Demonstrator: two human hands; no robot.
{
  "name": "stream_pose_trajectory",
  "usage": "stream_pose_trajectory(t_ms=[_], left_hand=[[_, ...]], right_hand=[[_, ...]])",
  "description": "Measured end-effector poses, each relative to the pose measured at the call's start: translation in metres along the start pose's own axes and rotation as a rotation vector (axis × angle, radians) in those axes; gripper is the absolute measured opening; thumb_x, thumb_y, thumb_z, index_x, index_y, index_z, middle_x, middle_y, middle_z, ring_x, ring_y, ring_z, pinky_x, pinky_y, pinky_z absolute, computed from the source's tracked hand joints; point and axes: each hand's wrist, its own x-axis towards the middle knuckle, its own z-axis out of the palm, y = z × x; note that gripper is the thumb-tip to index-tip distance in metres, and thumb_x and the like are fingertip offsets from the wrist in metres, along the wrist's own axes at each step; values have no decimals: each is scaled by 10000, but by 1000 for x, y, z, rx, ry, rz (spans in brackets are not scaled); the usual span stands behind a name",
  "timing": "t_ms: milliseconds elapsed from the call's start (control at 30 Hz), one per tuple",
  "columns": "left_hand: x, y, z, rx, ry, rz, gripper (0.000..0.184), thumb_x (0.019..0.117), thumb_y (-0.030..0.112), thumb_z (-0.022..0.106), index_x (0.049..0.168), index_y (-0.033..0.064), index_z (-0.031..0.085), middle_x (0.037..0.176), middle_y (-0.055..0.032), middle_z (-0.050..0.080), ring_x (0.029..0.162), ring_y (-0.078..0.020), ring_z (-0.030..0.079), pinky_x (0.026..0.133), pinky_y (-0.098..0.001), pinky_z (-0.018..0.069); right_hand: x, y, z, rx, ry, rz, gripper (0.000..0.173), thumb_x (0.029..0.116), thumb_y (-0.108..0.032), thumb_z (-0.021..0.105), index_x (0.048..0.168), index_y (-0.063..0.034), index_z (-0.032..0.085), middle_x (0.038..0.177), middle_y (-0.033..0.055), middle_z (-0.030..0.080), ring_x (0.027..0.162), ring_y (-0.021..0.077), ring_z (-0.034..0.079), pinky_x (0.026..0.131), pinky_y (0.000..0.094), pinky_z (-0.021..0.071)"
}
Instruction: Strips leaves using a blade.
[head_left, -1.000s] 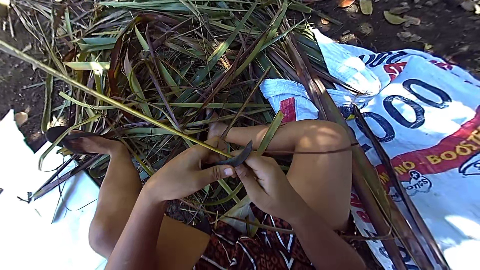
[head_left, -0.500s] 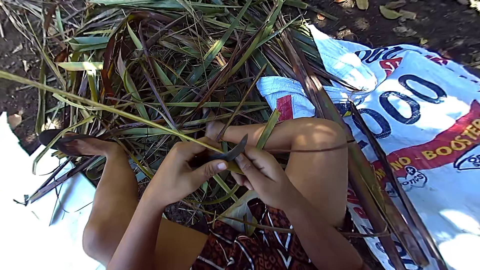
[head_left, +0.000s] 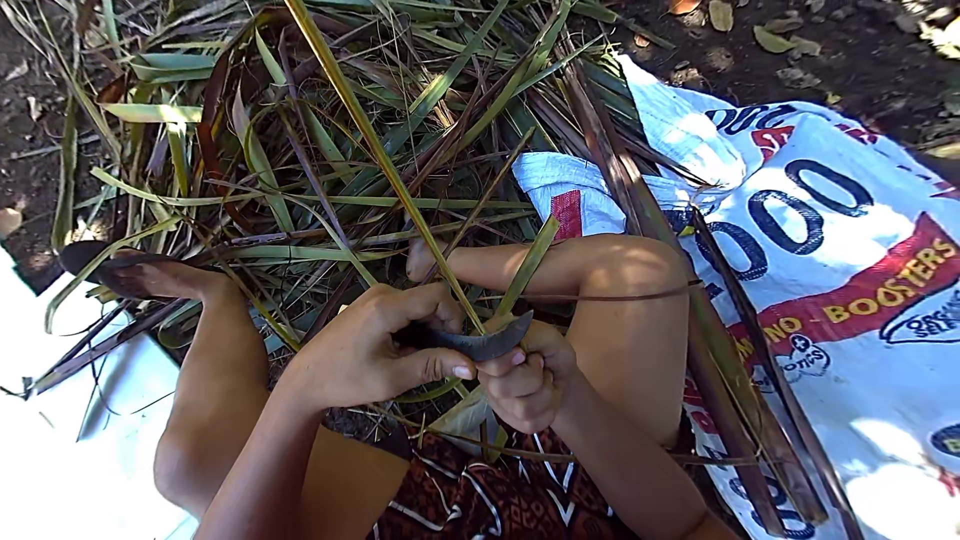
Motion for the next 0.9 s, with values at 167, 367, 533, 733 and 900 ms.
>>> stream_pose_trajectory(t_ms=[167, 367, 533, 733, 900], left_hand=[[1, 8, -5, 37, 0, -39, 225, 958, 310, 713, 887, 108, 648, 723, 113, 613, 678, 87, 579, 593, -70, 481], [0, 2, 0, 327, 246, -26, 263, 949, 370, 706, 872, 125, 649, 711, 115, 587, 643, 67, 530, 583, -95, 437], [-11, 10, -29, 368, 428, -97, 195, 983, 363, 659, 969, 176, 606, 732, 149, 560, 592, 81, 516, 525, -74, 436], [-9, -2, -14, -87, 126, -151, 181, 998, 329, 653, 1097, 188, 597, 734, 120, 606, 595, 69, 537, 535, -83, 454], [-5, -2, -8, -15, -10, -281, 192, 1001, 257, 637, 1108, 98, 638, 680, 145, 567, 570, 98, 492, 524, -66, 409]], right_hand=[[1, 5, -5, 79, -30, 3, 156, 968, -218, 586, 1009, -99, 679, 580, -132, 565, 434, -90, 511, 425, 53, 413], [0, -2, -2, 147, 61, -26, 94, 944, -165, 594, 951, -99, 660, 580, -123, 566, 437, -75, 529, 425, 60, 425], [1, 1, 3, 103, 111, 68, 65, 942, -172, 594, 903, -127, 620, 541, -148, 499, 402, -98, 475, 388, 59, 396], [2, -5, 6, -128, 267, 171, 448, 973, -598, 557, 782, -194, 595, 518, -168, 427, 383, -103, 426, 369, 76, 361], [3, 0, 10, -986, 561, 36, 480, 1077, -556, 312, 772, -218, 464, 625, -169, 407, 511, -96, 408, 476, 80, 342]])
